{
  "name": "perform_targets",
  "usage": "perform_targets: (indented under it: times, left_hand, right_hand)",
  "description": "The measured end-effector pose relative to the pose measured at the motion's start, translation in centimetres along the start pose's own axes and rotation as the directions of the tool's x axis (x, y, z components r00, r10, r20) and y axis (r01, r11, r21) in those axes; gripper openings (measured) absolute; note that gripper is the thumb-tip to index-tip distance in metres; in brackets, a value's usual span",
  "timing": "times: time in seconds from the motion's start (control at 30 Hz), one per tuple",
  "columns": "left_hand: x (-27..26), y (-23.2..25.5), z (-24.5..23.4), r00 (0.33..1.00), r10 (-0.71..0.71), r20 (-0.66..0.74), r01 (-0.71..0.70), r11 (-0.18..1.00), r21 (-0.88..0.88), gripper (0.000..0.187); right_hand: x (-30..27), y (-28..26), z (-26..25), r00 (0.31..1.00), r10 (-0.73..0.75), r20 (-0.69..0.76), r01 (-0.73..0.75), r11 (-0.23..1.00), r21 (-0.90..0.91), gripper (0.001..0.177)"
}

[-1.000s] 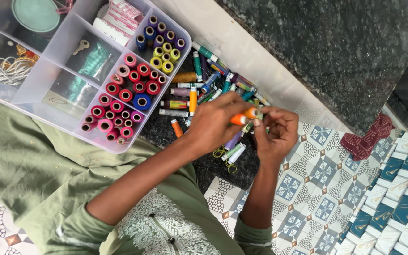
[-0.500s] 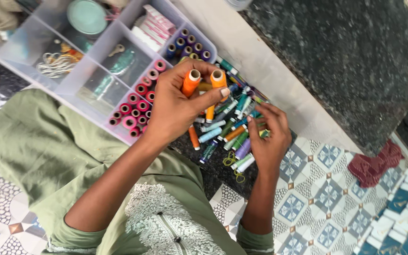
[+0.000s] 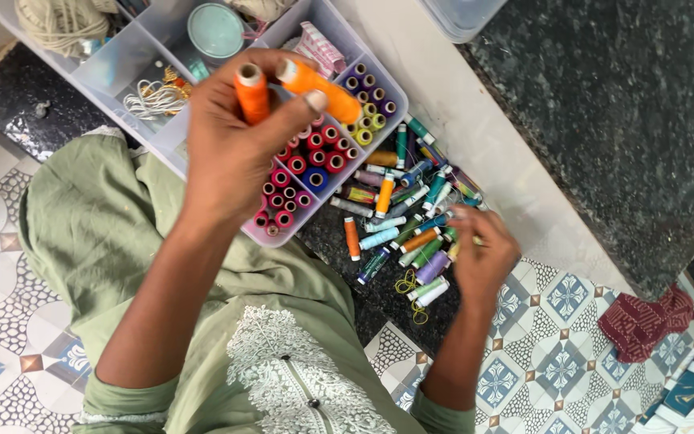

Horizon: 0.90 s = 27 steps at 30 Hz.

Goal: The person sits on the floor and organizes a plastic compartmentalized box containing sewing supplies. They pick up various colored thread spools, examine them, and place them into the box or on the floor. They also handle a ball of white yarn and a small packet of needles.

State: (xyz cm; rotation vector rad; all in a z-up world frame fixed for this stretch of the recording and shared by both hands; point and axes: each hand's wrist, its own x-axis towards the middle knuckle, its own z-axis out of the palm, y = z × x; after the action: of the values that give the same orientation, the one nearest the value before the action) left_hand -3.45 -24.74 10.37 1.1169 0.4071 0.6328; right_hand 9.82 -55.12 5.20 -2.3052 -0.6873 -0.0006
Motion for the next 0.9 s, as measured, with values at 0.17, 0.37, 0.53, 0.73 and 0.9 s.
perform_targets:
  times: [0.17, 0.37, 0.53, 0.73, 0.9]
  left_hand:
    - [-0.4, -0.5, -1.7, 1.000, 0.007, -0.018, -0.008, 0.999, -0.051, 0.020]
    - [-0.5, -3.1, -1.0, 0.983, -0.184, 0.025, 0.182, 0.934, -0.308, 0.021]
    - [-1.1, -3.2, -0.1, 0.938, -0.336, 0.091, 0.332, 0.790, -0.516, 0.030]
    - [-2.2, -4.2, 0.9, 0.928, -0.343, 0.145, 0.361, 0.732, -0.578, 0.036]
    - [-3.4, -5.3, 1.3, 0.913, -0.374, 0.165, 0.405, 0.781, -0.476, 0.032]
  right_hand:
    - [-1.1, 0.6, -3.7, 0.991, 0.103, 0.088, -0.056, 0.905, -0.422, 0.056]
    - [-2.0, -2.5, -4.6, 0.957, 0.161, -0.242, -0.238, 0.912, -0.335, 0.030]
    - [-0.4, -7.5, -2.9, 0.984, -0.011, -0.180, -0.015, 0.990, -0.140, 0.027]
    - [1.2, -12.2, 2.1, 0.981, -0.177, 0.073, 0.162, 0.970, 0.182, 0.023]
    - [2.4, -13.3, 5.2, 0.950, -0.246, 0.192, 0.188, 0.943, 0.276, 0.041]
